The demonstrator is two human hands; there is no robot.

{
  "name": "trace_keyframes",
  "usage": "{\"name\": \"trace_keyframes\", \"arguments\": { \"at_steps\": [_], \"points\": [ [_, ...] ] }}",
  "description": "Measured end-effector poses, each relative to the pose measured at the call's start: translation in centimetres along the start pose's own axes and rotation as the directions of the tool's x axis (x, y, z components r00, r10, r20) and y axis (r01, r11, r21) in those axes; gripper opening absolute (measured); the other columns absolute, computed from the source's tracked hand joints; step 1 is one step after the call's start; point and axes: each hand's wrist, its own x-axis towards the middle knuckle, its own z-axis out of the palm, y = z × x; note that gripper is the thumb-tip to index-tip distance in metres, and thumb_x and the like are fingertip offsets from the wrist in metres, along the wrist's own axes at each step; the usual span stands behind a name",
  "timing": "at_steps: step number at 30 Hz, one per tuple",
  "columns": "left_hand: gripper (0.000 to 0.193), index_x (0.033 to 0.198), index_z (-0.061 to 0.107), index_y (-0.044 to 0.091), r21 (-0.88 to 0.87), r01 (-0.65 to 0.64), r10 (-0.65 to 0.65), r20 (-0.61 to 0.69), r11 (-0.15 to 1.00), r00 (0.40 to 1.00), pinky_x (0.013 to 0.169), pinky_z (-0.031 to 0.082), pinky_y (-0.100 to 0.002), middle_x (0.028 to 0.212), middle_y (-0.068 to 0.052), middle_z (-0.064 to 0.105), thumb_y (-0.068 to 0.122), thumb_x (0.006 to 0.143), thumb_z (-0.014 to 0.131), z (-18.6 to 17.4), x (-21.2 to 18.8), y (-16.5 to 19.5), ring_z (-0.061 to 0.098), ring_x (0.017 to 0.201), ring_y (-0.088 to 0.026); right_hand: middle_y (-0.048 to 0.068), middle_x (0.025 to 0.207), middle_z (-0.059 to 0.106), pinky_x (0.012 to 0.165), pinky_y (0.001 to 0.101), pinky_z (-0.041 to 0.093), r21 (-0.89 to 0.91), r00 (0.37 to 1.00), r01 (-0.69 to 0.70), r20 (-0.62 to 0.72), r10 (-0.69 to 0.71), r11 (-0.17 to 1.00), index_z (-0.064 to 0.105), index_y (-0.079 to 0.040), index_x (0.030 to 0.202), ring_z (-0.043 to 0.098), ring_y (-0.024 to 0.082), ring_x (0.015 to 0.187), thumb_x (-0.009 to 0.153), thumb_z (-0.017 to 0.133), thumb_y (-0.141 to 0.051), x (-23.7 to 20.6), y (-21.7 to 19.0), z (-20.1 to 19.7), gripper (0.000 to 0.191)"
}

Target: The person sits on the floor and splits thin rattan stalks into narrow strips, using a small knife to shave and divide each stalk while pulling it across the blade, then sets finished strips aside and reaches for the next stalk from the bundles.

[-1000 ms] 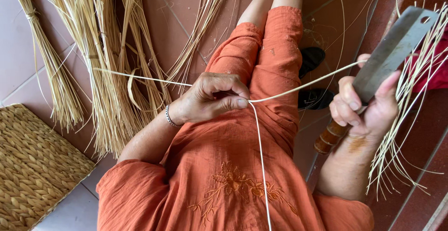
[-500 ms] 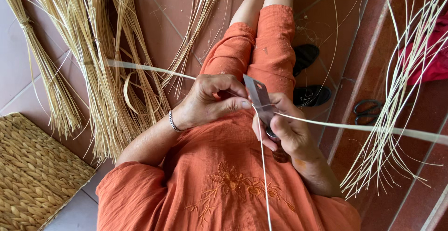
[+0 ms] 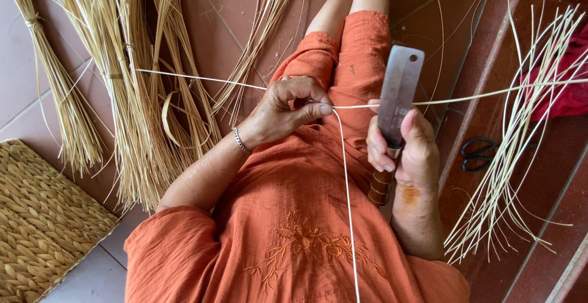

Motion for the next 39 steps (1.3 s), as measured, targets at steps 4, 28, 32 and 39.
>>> {"name": "trace_keyframes", "arguments": {
  "at_steps": [4, 28, 32, 39],
  "points": [
    [0.011, 0.102, 0.076, 0.009, -0.028, -0.011, 0.012, 0.022, 1.0, 1.0, 0.079, 0.057, -0.024, 0.097, 0.001, 0.074, 0.02, 0.098, 0.075, -0.3, 0.9, -1.4, 0.067, 0.089, -0.007, 0.008, 0.073, 0.052, 0.042, 0.029, 0.037, 0.03, 0.998, -0.047, -0.044, 0.049, 0.998, 0.058, -0.002, 0.142, 0.04, 0.012, 0.046, 0.111, 0.05, -0.05, 0.5, -0.2, -1.5, 0.058],
    [0.015, 0.097, 0.08, 0.009, -0.041, 0.287, -0.289, -0.078, 0.957, 0.954, 0.07, 0.054, -0.021, 0.086, 0.004, 0.075, 0.022, 0.089, 0.082, -3.4, 2.4, -8.7, 0.063, 0.077, -0.002, 0.003, 0.075, 0.047, 0.044, 0.0283, 0.032, -0.095, 0.946, -0.06, -0.322, 0.026, 0.994, 0.056, -0.004, 0.134, 0.036, 0.01, 0.046, 0.107, 0.052, -0.06, 3.7, -0.1, -9.8, 0.063],
    [0.016, 0.098, 0.08, 0.009, -0.047, 0.355, -0.358, -0.135, 0.934, 0.924, 0.072, 0.057, -0.023, 0.085, 0.002, 0.076, 0.021, 0.087, 0.082, -3.8, 2.7, -8.6, 0.066, 0.079, -0.004, 0.003, 0.076, 0.047, 0.046, 0.0282, 0.032, -0.111, 0.934, -0.072, -0.355, 0.028, 0.991, 0.056, -0.006, 0.136, 0.036, 0.01, 0.048, 0.107, 0.052, -0.061, 4.2, -0.3, -11.2, 0.063],
    [0.016, 0.098, 0.08, 0.007, -0.147, 0.288, -0.308, -0.138, 0.946, 0.941, 0.077, 0.058, -0.024, 0.089, 0.001, 0.077, 0.022, 0.092, 0.08, -3.6, 3.2, -7.6, 0.068, 0.084, -0.005, -0.003, 0.064, 0.053, 0.035, 0.0253, 0.034, -0.042, 0.999, 0.031, -0.037, -0.033, 0.999, 0.051, -0.017, 0.154, 0.039, 0.007, 0.039, 0.098, 0.058, -0.067, 4.1, -0.1, -8.4, 0.076]
  ]
}}
